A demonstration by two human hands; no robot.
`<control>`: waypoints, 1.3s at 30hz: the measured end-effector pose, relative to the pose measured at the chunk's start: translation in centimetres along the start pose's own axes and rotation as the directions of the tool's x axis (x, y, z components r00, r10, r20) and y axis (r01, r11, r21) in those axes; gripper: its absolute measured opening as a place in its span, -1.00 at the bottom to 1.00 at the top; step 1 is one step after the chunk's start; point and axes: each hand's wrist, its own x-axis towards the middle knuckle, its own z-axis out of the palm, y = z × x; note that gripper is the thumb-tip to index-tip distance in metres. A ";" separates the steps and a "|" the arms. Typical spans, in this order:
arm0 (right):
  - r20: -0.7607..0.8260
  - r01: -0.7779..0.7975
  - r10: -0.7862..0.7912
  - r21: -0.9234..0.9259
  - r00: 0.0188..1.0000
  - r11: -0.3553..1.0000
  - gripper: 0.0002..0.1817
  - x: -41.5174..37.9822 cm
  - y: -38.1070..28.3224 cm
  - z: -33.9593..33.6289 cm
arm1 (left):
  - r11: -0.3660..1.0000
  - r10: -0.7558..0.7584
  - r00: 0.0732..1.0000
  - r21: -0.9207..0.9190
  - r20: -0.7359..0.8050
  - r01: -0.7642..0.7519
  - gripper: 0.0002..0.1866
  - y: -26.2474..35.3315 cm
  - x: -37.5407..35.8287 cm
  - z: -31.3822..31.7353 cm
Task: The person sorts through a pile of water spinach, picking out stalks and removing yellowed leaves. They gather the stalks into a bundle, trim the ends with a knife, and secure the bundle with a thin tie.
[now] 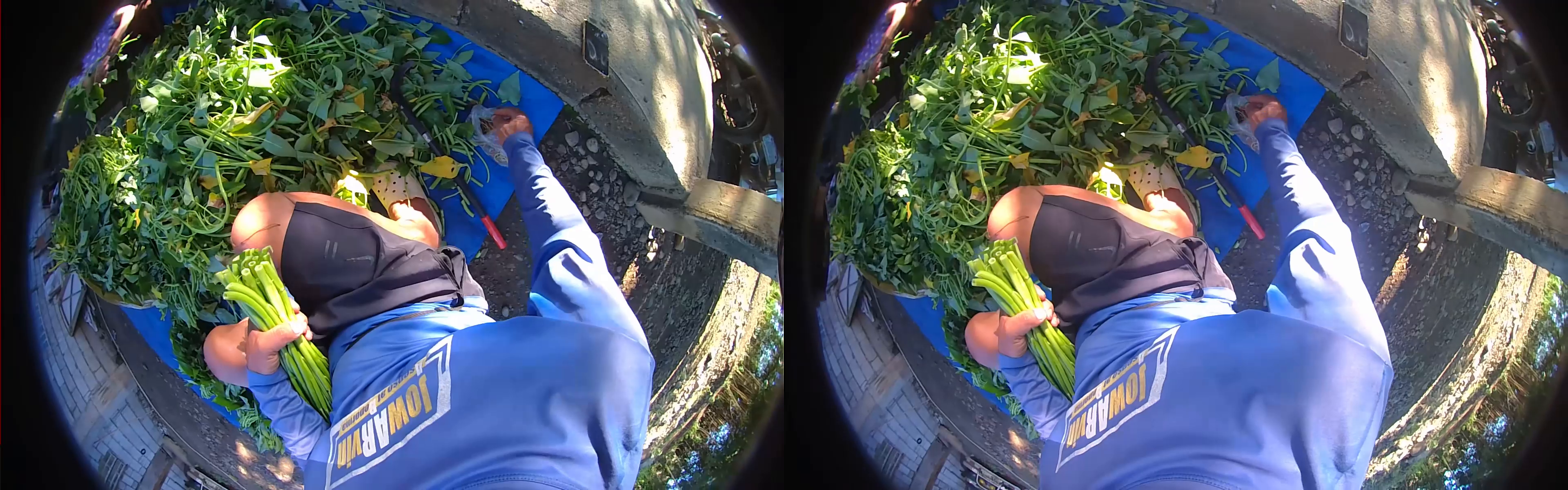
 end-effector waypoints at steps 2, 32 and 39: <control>0.053 -0.103 0.099 0.094 0.994 0.990 -0.81 0.1 0.1 -1.2 | 0.998 -0.053 0.998 0.046 0.032 0.051 -0.47 0.8 0.1 0.9; 0.722 -0.526 -0.584 0.682 0.371 0.508 -0.56 -31.3 -44.8 -1.0 | 0.665 0.593 0.799 0.500 0.097 -0.555 0.26 -2.3 1.0 -4.3; 0.667 -0.514 -0.672 0.719 0.321 0.468 -0.35 -30.7 -45.4 -2.2 | 0.870 0.463 0.878 -0.130 -0.120 -0.476 -0.09 -0.7 3.5 -2.6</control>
